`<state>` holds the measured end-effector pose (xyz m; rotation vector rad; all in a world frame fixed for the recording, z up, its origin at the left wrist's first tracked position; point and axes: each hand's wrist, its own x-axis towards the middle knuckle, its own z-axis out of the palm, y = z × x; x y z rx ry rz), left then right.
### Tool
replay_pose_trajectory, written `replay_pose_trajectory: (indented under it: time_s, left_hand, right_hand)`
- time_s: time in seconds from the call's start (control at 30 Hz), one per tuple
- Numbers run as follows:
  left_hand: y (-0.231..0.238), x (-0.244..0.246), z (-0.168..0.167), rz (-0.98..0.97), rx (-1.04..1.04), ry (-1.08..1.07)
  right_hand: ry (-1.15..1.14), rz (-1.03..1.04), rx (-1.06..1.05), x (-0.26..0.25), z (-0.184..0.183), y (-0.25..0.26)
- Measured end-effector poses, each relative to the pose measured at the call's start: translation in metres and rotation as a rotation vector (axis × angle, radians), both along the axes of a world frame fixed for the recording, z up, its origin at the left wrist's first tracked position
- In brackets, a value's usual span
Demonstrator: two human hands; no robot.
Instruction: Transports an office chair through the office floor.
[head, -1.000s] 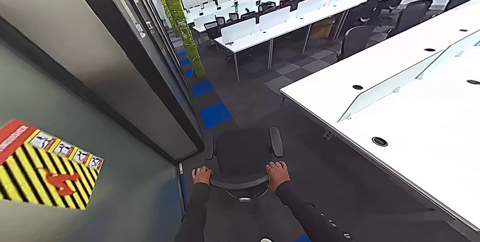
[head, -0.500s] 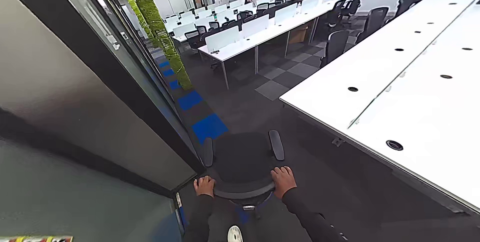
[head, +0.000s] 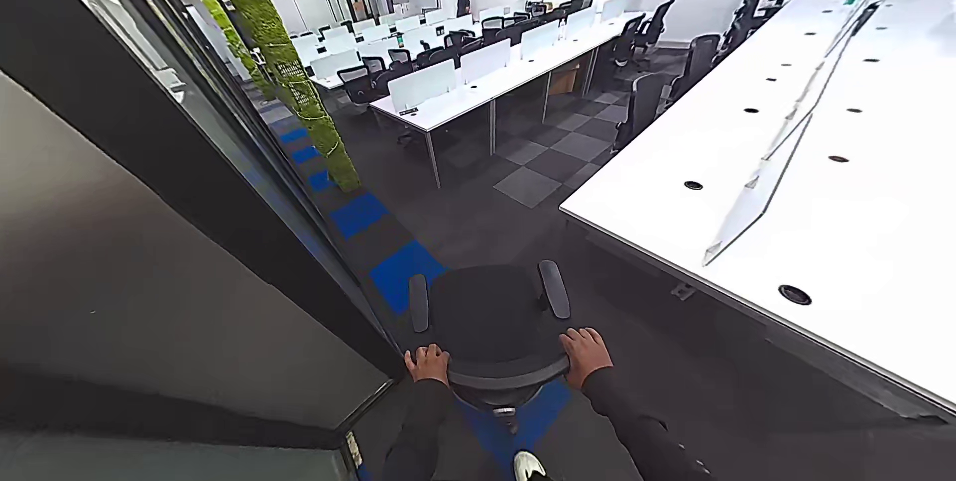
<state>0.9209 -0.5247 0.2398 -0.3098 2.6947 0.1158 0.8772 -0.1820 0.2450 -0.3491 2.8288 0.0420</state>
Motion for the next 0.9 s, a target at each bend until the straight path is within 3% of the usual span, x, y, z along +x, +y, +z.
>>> replay_pose_trajectory:
  time_s: [0.23,0.47,0.9]
  left_hand:
    - [-0.041,-0.08,-0.008,-0.014,0.021,0.066]
    - [-0.076,-0.197,-0.007,-0.012,-0.01,0.096]
    - [-0.118,-0.379,-0.006,-0.031,-0.101,0.027]
  right_hand:
    - [0.024,-0.008,-0.018,-0.08,-0.001,-0.04]
    - [0.001,-0.012,-0.028,-0.196,0.002,-0.074]
    - [0.042,0.006,-0.086,-0.367,-0.004,-0.11]
